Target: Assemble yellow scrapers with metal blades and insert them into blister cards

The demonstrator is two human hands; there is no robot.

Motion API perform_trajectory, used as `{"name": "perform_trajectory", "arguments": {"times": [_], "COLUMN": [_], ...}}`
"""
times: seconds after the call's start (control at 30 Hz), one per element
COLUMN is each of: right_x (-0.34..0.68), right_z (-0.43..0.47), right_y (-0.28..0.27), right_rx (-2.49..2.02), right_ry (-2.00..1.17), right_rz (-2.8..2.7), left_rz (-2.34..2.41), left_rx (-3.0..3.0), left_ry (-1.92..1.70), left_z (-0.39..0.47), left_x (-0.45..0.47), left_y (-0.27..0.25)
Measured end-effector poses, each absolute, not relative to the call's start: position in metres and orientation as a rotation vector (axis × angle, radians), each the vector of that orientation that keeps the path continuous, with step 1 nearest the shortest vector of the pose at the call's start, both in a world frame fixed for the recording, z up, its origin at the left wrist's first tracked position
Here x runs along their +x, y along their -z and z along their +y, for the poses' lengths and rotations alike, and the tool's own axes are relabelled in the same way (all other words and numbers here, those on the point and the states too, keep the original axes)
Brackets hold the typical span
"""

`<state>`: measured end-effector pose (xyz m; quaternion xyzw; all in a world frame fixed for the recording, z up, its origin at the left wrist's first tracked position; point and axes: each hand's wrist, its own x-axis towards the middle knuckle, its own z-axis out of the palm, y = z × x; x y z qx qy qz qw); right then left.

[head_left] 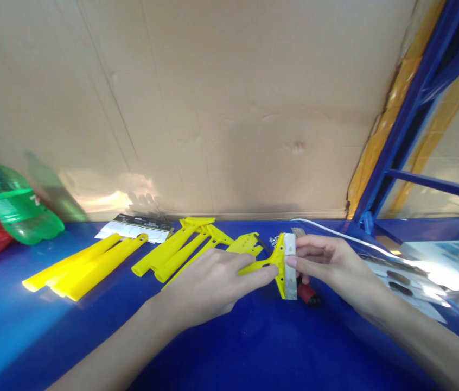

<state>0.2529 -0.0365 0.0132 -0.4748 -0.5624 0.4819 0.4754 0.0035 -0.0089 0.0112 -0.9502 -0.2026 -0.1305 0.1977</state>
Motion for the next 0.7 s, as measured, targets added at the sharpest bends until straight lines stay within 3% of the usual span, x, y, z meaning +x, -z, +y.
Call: {"name": "perform_trajectory", "arguments": {"times": [0.7], "right_x": [0.257], "right_z": [-0.036], "right_y": [-0.009], "right_rx": [-1.16], "right_ry": [-1.229], "right_rz": [-1.489], "left_rz": [-0.661], "left_rx": [-2.724], "left_ry": [0.065], "left_z": [-0.018], "left_x": [0.012], "left_y": [-0.022]}}
